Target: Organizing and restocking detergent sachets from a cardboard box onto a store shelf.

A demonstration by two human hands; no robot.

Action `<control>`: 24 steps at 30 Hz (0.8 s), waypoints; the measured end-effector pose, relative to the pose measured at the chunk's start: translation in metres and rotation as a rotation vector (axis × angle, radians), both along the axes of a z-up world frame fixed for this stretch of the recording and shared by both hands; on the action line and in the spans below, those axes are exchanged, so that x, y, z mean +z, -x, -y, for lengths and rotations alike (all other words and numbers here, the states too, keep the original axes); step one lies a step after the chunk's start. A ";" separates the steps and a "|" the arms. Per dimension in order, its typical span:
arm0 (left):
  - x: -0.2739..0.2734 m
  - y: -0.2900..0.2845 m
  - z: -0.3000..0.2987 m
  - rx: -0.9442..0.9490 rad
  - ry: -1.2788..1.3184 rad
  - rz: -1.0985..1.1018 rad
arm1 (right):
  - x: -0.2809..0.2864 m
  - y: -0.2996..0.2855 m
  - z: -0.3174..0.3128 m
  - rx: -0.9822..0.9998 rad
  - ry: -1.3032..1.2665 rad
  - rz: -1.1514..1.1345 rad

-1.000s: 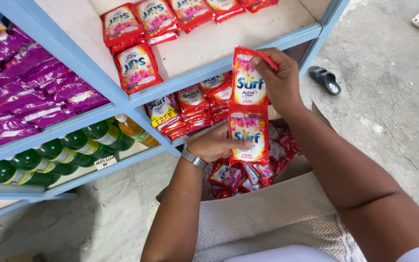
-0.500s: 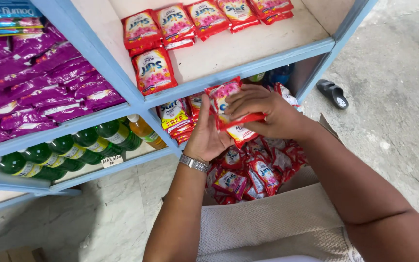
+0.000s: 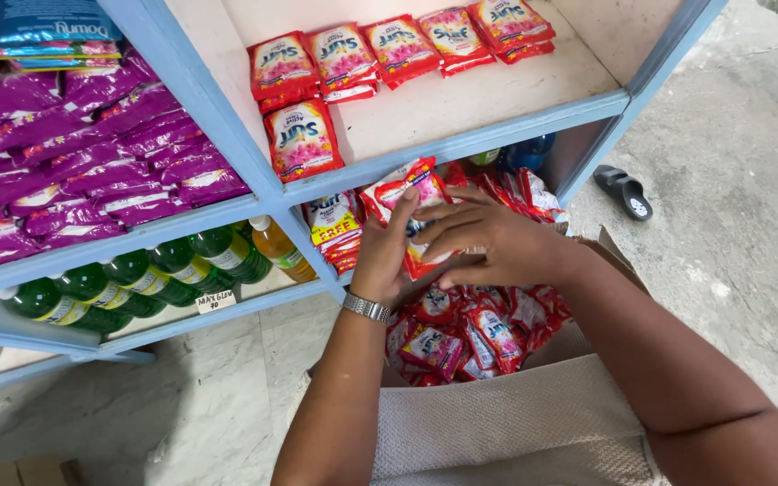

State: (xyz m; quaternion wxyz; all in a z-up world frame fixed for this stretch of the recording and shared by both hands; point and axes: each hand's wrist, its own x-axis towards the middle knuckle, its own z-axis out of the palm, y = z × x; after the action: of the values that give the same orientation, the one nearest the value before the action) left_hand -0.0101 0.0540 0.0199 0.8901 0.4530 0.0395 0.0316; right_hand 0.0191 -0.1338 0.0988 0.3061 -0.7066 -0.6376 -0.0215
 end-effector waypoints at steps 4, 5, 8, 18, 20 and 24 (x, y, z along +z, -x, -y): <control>-0.007 -0.003 -0.007 0.168 -0.264 0.146 | -0.017 -0.006 0.001 -0.074 -0.138 -0.193; -0.006 -0.004 -0.007 0.208 -0.352 0.187 | -0.030 -0.011 0.001 -0.198 -0.246 -0.217; -0.008 -0.005 -0.008 0.256 -0.453 0.241 | -0.050 -0.020 -0.005 -0.340 -0.363 -0.452; -0.034 -0.013 0.003 0.074 0.222 -0.193 | -0.070 -0.021 -0.018 -0.505 0.029 -0.724; -0.045 -0.015 0.007 -0.009 0.315 -0.165 | -0.060 -0.019 -0.018 -0.536 0.007 -0.801; -0.074 -0.022 0.023 -0.189 0.530 -0.081 | -0.036 -0.015 -0.013 -0.615 0.026 -0.964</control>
State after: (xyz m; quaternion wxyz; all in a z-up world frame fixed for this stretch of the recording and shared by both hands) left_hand 0.0121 0.0312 -0.0546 0.9742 0.2070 0.0396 -0.0812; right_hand 0.0343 -0.1207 0.0627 0.5333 -0.7932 -0.1913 0.2230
